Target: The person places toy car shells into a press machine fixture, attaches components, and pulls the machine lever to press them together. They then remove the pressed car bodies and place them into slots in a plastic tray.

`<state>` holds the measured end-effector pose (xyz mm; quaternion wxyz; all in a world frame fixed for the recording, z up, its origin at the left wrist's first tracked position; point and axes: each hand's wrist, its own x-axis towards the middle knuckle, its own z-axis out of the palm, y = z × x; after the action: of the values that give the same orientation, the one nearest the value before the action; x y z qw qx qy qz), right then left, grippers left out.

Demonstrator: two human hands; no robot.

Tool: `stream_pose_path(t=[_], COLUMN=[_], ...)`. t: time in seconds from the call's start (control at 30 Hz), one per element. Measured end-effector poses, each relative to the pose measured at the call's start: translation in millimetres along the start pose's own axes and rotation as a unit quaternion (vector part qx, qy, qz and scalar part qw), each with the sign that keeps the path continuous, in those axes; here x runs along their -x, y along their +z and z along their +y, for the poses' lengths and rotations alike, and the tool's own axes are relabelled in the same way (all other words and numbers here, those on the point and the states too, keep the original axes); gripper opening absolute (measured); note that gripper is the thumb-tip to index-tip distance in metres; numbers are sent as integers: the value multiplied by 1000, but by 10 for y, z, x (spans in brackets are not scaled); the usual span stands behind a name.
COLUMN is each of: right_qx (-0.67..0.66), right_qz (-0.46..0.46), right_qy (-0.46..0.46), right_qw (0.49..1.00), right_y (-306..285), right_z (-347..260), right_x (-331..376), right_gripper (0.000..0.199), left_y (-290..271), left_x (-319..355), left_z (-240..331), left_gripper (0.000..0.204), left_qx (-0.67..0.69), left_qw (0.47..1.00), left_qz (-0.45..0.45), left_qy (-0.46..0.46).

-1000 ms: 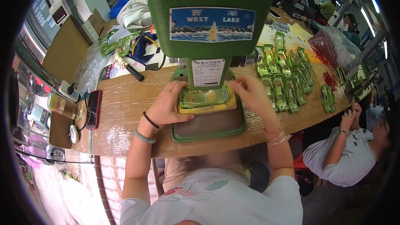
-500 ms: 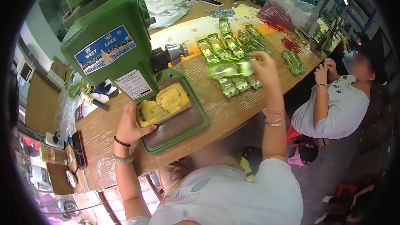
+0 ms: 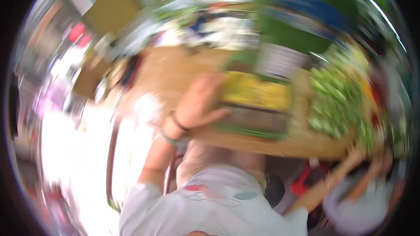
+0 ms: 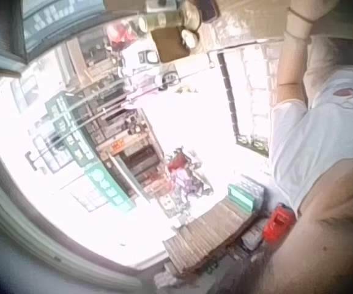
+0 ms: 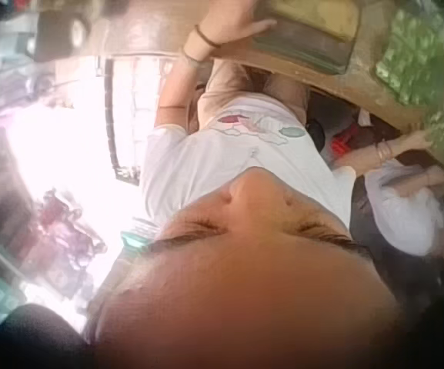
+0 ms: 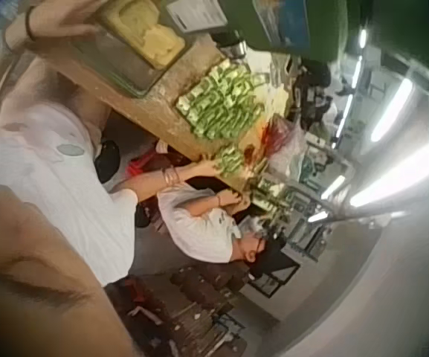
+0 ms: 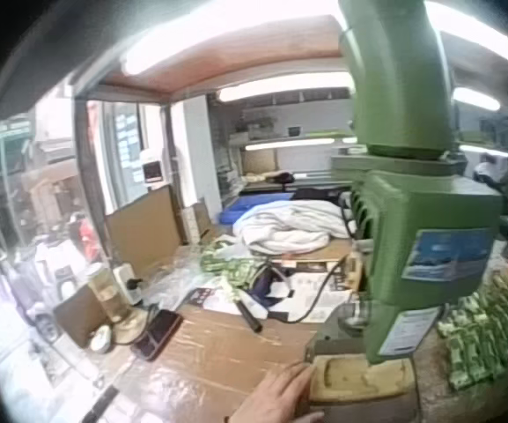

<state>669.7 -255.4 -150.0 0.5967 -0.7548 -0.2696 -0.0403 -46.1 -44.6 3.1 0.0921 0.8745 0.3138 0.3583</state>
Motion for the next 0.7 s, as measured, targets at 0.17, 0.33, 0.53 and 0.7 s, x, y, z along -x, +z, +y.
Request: stream_pose_path(t=[0.17,0.33,0.53,0.7], right_qx=[147,-25,-52,-102], right_qz=[110,-201,-591,-778], right_qy=[-334,-368,-334,-50], right_qw=[925,907,733,617], right_y=[682,1352,1367,1474], right_z=[-1297,-2665,-3322,-3873], right_x=[970,2100,2552,3149], right_gripper=[41,34,26,29], left_y=[-420,-602,-805,-796], left_x=[1616,4401,6790,7476], left_z=[79,-123,661,1118], left_gripper=[23,9,30,33], left_qx=[-38,-313,-377,-228], left_qw=[927,587,144,46], left_qz=[278,464,372,276], left_qy=[-248,-585,-836,-932])
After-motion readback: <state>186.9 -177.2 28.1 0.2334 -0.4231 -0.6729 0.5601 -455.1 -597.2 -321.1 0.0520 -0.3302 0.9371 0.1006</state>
